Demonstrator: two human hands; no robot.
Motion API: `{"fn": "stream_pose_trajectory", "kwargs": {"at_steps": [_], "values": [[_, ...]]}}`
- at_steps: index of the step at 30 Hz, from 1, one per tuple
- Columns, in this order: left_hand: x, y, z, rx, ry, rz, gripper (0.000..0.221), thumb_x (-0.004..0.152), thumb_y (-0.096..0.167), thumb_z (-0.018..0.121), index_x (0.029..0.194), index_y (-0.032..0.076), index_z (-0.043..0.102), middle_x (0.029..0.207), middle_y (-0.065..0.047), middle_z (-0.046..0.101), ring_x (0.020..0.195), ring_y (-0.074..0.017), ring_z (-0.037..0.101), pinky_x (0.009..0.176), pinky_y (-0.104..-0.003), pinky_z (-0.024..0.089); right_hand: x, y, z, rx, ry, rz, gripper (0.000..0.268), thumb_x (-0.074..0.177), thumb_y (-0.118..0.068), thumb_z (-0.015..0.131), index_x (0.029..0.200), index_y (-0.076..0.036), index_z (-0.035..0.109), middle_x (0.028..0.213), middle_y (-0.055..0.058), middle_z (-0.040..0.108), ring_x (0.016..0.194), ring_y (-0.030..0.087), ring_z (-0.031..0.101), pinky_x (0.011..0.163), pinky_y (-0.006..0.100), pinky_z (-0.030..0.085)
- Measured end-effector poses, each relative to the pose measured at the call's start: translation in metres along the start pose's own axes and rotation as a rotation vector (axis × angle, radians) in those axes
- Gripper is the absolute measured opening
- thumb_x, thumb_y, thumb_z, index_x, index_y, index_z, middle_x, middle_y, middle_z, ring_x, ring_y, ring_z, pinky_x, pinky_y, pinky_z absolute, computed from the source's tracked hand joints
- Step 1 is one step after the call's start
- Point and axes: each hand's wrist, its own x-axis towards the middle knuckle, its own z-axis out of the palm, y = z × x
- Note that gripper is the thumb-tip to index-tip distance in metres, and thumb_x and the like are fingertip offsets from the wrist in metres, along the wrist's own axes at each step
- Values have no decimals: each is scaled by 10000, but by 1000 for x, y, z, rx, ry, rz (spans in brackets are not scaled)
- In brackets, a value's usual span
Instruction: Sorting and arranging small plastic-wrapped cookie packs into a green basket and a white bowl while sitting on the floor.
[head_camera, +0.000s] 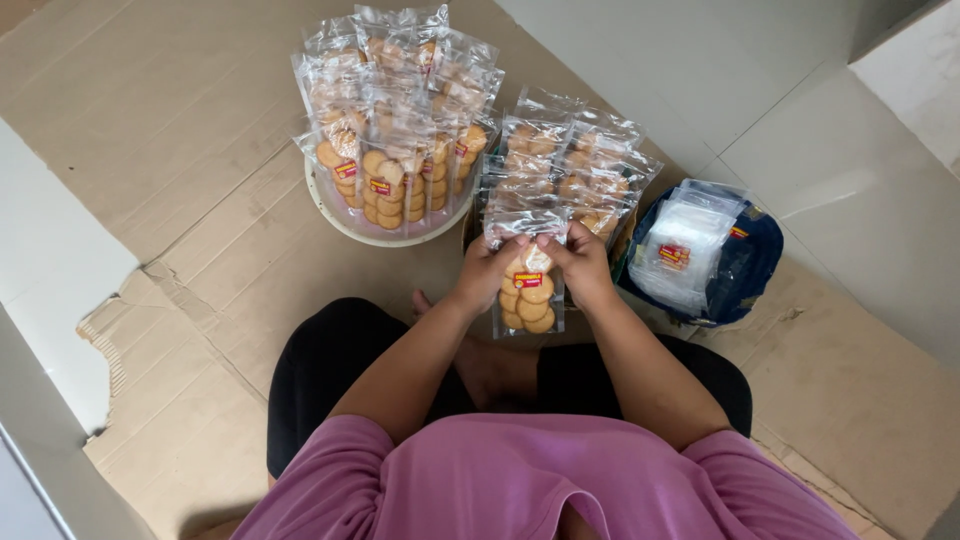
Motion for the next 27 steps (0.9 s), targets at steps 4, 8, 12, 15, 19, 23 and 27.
{"fn": "stream_pose_trajectory", "kwargs": {"at_steps": [4,8,12,15,19,23,27], "values": [[-1,-1,3,22,-37,-6,140,871,198,814,875,73,751,722,4,633,663,-51,539,582,-224,452,1,-2,-3,54,2,23,154,836,-93,846,891,-30,716,710,32,674,635,82,629,580,211,531],[-6,14,7,51,-54,0,137,854,186,814,796,96,729,680,38,585,643,-44,494,581,-213,412,0,1,-5,95,-10,19,199,770,-82,889,878,-22,732,706,56,695,637,93,661,593,232,554],[1,6,-2,97,-63,6,148,835,180,831,743,112,737,637,46,585,607,-35,484,549,-208,402,-1,8,-4,118,19,17,160,783,-67,870,865,-30,738,708,33,688,649,83,663,611,225,552],[0,17,-2,134,-76,35,162,839,178,827,734,103,729,621,35,577,599,-42,485,548,-200,392,2,19,-11,111,32,-2,129,803,-68,849,851,-36,734,716,31,696,667,84,667,623,219,546],[2,19,-4,142,-107,58,139,901,196,766,829,78,763,692,-1,631,687,-78,517,640,-230,438,3,20,-12,124,35,-5,98,848,-76,818,864,-30,733,736,32,701,700,82,670,657,219,550],[6,3,-9,161,-126,59,107,914,188,767,916,82,782,772,-17,680,766,-77,553,714,-242,478,2,18,-7,101,30,-13,128,822,-78,849,872,-33,741,728,26,703,678,66,659,638,211,540],[13,-22,-18,198,-146,65,161,911,232,798,988,91,791,869,-46,732,847,-87,591,798,-278,507,3,27,-7,59,29,-25,165,797,-75,878,853,-27,731,715,39,695,663,73,641,616,218,529]]}}
